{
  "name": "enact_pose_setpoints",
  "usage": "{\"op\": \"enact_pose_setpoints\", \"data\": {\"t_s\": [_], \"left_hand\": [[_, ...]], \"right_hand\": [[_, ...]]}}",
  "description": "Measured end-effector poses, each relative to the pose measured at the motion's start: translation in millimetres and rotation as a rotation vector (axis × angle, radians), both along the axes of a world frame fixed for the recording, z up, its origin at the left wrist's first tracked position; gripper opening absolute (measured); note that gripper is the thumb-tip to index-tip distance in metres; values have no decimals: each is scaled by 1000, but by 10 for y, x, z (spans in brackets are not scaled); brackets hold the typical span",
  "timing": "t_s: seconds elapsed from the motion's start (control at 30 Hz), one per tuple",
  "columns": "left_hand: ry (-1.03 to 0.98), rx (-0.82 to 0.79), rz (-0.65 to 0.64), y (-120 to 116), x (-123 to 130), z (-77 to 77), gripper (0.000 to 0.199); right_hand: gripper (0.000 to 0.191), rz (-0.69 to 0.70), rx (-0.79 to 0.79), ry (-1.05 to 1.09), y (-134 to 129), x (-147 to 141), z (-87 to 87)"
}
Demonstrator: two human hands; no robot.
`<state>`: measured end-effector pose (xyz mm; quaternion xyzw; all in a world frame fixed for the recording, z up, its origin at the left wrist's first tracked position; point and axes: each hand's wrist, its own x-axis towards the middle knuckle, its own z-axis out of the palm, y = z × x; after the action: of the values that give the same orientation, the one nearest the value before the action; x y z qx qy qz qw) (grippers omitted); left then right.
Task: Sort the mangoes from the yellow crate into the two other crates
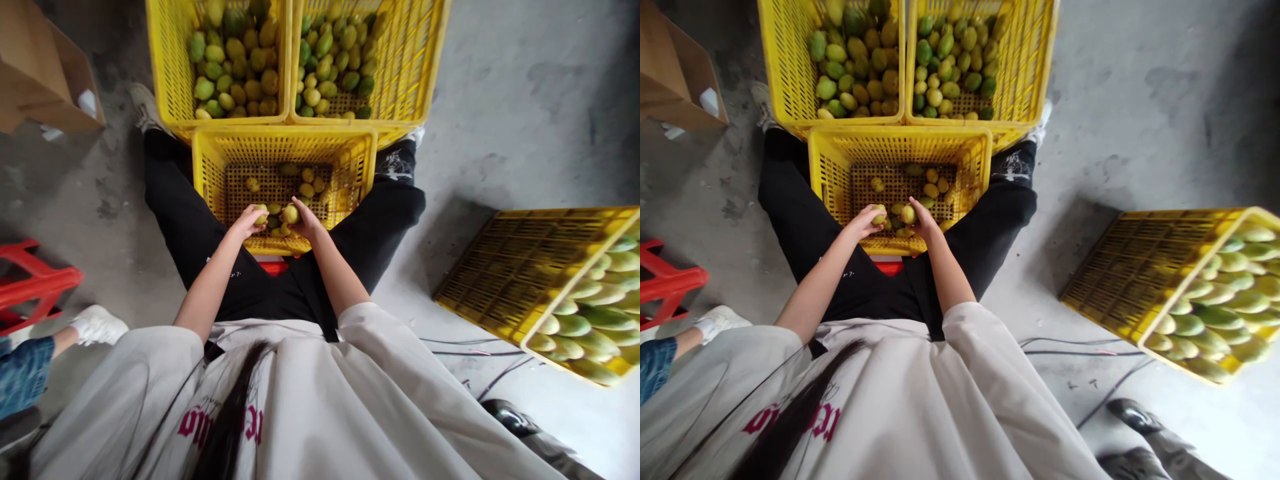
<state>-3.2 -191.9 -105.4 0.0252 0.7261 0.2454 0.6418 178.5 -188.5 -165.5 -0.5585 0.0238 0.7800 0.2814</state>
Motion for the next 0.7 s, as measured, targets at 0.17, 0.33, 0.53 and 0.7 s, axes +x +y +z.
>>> {"op": "enact_pose_setpoints", "data": {"t_s": [0.17, 0.33, 0.53, 0.7], "left_hand": [[-97, -64, 88, 30, -3, -37, 40], [-95, 17, 155, 24, -26, -45, 32], [-40, -38, 140, -4, -38, -57, 49], [-45, -54, 89, -3, -24, -77, 39]], "right_hand": [[45, -38, -183, 42, 66, -18, 66], [36, -23, -142, 79, 85, -35, 148], [15, 137, 58, 163, -4, -4, 223], [9, 150, 1, 227, -48, 6, 134]]}}
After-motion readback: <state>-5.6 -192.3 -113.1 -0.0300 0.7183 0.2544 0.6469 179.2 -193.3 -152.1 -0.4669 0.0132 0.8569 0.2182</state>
